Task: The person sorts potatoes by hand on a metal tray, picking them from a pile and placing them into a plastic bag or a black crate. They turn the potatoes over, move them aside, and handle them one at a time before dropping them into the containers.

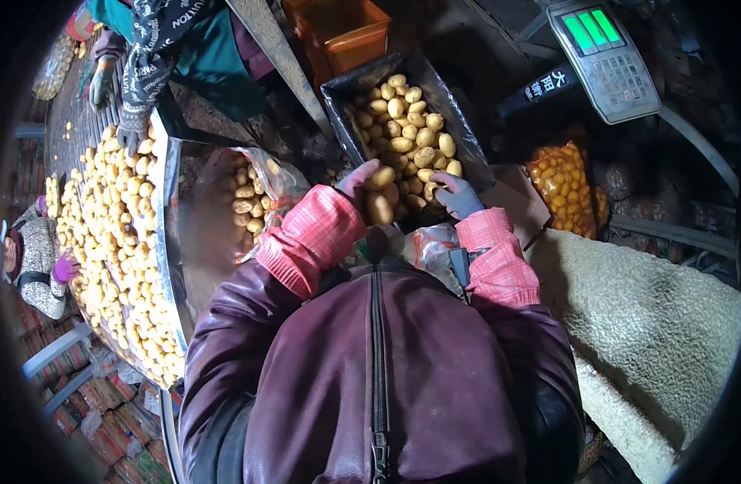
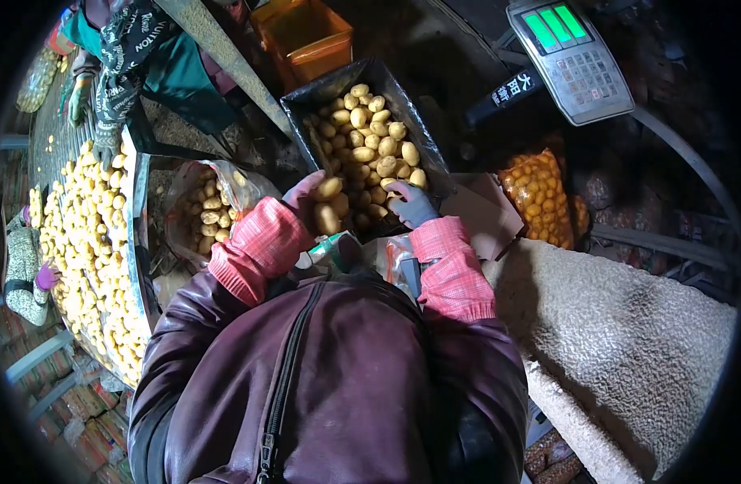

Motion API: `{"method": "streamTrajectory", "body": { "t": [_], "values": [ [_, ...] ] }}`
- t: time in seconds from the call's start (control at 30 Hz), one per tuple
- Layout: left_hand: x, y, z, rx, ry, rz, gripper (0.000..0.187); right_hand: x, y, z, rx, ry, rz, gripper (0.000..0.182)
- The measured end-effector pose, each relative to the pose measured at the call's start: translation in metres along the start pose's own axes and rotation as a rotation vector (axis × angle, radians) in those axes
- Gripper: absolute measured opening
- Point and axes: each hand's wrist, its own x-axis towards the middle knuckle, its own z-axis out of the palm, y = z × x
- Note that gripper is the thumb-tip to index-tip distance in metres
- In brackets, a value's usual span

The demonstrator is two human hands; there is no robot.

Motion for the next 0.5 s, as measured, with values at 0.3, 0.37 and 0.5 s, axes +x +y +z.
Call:
{"method": "streamTrajectory", "body": {
  "t": [0.3, 0.37, 0.5],
  "values": [
    [-0.027, 0.018, -0.089, 1.078, 0.101, 0.745, 0.044, 0.061, 0.036, 0.004, 0.029, 0.023, -0.101, 0.044],
    [-0.065, 0.042, -0.099, 1.53, 0.369, 1.203, 0.042, 0.087, 0.03, -0.003, -0.439, 0.19, -0.257, 0.052],
    [-0.162, 0.118, -0.149, 2.086, 0.934, 1.583, 0.062, 0.139, 0.024, 0.0, -0.713, 0.245, -0.044, 0.055]
  ]
}}
